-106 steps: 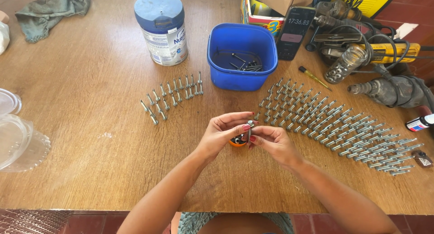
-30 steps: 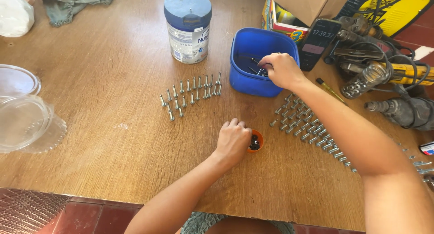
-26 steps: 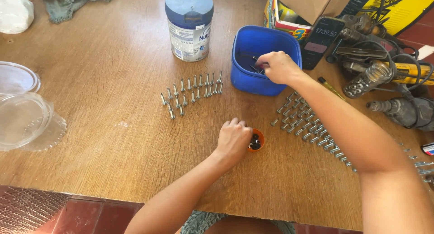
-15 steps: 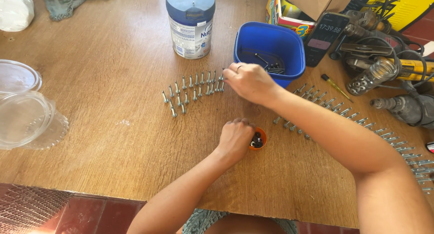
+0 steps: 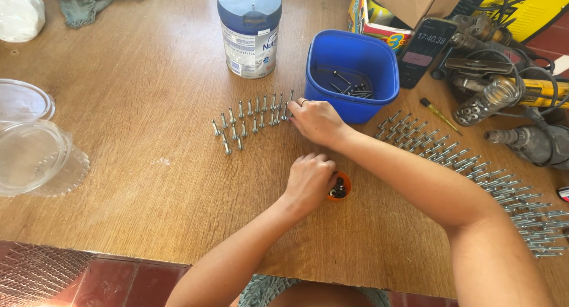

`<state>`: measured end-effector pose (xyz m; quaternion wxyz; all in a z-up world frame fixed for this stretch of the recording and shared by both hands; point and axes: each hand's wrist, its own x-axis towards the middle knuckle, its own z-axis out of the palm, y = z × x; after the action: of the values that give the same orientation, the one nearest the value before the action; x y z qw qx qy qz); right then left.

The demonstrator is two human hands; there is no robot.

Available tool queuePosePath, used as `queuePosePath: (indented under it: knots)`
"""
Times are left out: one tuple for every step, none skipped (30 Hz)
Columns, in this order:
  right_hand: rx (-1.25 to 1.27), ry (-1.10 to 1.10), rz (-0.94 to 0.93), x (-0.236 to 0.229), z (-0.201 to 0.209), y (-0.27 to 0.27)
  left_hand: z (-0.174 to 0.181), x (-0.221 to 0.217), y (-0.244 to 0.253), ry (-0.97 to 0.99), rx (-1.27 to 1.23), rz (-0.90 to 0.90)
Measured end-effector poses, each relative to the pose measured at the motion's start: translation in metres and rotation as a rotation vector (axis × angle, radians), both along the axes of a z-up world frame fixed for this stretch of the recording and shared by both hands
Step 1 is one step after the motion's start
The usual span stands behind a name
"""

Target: The person repeatedly picks up bolts and nuts from a table and a small container, then screws the nuts onto the bolts by hand. The assembled fasteners are placed into a blue plastic bin. The person continues this repetitive assembly process throughout the clip.

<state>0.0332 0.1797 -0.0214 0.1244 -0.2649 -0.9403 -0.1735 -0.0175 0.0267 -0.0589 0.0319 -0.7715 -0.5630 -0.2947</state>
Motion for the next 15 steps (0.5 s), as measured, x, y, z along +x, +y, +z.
queuePosePath:
  knots:
    - [0.0, 0.001, -0.002, 0.002, 0.0, -0.001, 0.001, -0.001, 0.0, 0.001, 0.0, -0.002]
    - [0.008, -0.001, -0.004, 0.003, 0.0, -0.002, 0.002, -0.001, 0.0, -0.06, 0.013, -0.021]
    - [0.015, -0.004, -0.006, 0.005, 0.0, -0.002, 0.003, -0.002, 0.001, -0.121, 0.025, -0.04]
    - [0.016, -0.002, -0.008, 0.008, 0.003, -0.004, 0.006, -0.002, -0.001, -0.118, 0.026, -0.042]
    - [0.05, 0.003, -0.013, 0.011, 0.005, -0.005, 0.009, -0.003, -0.002, -0.169, 0.018, -0.046]
    - [0.082, 0.007, -0.019, 0.015, 0.007, -0.007, 0.012, -0.002, -0.004, -0.222, 0.008, -0.049]
    - [0.082, 0.008, -0.021, 0.019, 0.01, -0.009, 0.018, -0.003, -0.007, -0.221, 0.007, -0.051]
    - [0.157, 0.063, 0.003, 0.024, 0.014, -0.012, 0.024, -0.004, -0.01, -0.271, -0.046, -0.058]
    - [0.233, 0.118, 0.026, 0.028, 0.017, -0.014, 0.03, -0.005, -0.013, -0.321, -0.099, -0.065]
    - [0.234, 0.117, 0.024, 0.034, 0.028, -0.023, 0.027, -0.005, -0.011, -0.321, -0.098, -0.067]
    - [0.266, 0.186, 0.062, 0.04, 0.038, -0.032, 0.024, -0.004, -0.01, -0.333, -0.124, -0.068]
    - [0.298, 0.255, 0.101, 0.046, 0.049, -0.041, 0.021, -0.004, -0.008, -0.346, -0.15, -0.067]
    - [0.3, 0.254, 0.1, 0.051, 0.056, -0.048, 0.022, -0.003, -0.008, -0.346, -0.149, -0.068]
    - [0.297, 0.335, 0.128, 0.057, 0.064, -0.055, 0.022, -0.003, -0.008, -0.377, -0.18, -0.079]
    - [0.293, 0.416, 0.156, 0.062, 0.071, -0.062, 0.023, -0.002, -0.008, -0.407, -0.211, -0.089]
